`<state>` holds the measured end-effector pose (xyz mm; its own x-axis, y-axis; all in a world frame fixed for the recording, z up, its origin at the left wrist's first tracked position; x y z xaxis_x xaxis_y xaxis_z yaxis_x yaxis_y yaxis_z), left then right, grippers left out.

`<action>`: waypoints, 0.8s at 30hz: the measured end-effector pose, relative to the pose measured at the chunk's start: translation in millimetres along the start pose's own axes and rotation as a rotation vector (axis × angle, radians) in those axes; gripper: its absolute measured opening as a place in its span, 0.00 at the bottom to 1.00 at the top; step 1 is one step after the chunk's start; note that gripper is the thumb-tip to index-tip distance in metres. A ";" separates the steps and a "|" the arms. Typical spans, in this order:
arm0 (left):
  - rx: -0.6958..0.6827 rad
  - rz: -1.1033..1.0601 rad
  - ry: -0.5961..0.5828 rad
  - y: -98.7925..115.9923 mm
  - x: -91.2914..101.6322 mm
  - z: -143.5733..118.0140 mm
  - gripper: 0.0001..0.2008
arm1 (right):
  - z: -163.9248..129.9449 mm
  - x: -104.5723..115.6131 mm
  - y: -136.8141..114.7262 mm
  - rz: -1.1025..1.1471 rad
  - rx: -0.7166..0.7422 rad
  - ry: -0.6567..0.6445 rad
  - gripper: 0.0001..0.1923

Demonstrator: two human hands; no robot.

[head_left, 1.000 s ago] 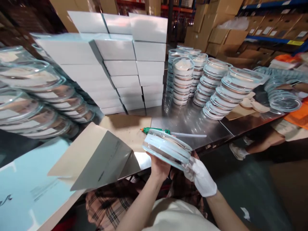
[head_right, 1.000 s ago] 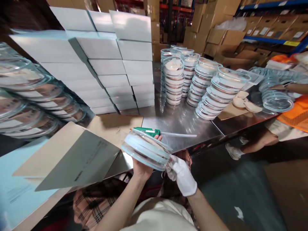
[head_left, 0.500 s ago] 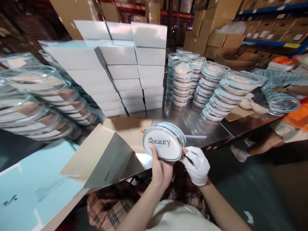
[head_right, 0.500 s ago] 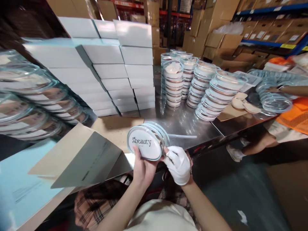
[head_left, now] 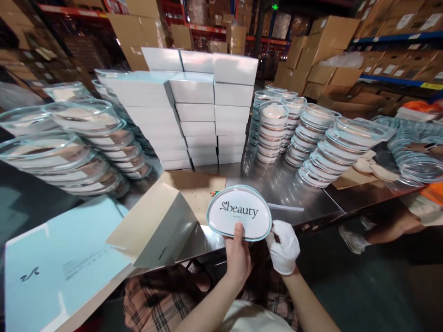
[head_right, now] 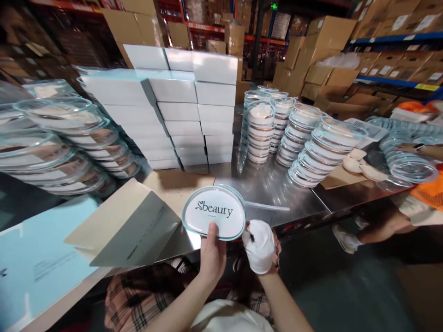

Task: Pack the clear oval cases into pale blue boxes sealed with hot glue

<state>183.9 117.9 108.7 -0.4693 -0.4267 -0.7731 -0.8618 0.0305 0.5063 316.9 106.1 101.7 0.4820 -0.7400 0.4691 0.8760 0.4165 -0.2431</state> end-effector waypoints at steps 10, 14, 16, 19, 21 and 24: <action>0.212 0.439 -0.583 36.2 36.0 13.8 0.56 | 90.5 21.3 36.6 0.122 0.359 -0.369 0.07; 0.381 0.592 -0.845 60.8 41.9 13.7 0.64 | 110.2 6.6 38.2 0.504 0.378 -0.674 0.14; 0.265 0.650 -0.832 69.1 40.0 13.8 0.65 | 101.8 0.1 35.7 0.645 0.104 -0.675 0.17; -0.145 0.745 -0.714 75.7 36.4 11.4 0.60 | 67.4 -5.1 21.0 0.918 -0.319 -0.635 0.41; -0.479 0.864 -0.698 77.0 39.1 4.6 0.59 | 39.3 -6.7 9.5 0.989 -0.479 -0.605 0.52; -0.943 1.009 -0.679 82.3 63.8 -10.9 0.59 | 8.2 -8.5 7.6 0.858 -0.618 -0.553 0.41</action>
<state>85.1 83.3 105.2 -0.9859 -0.0934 0.1385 0.1662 -0.6323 0.7567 319.3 119.8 102.8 0.9746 0.0467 0.2192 0.2033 0.2270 -0.9524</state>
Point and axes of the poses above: each hand's wrist, its own z-axis towards the middle knuckle, its own x-axis out of the back of the hand, y = z × x, the point moved 3 cm from there along z, towards the middle knuckle, and after that the axes turned 1 degree about x, right-handed, at the moved point
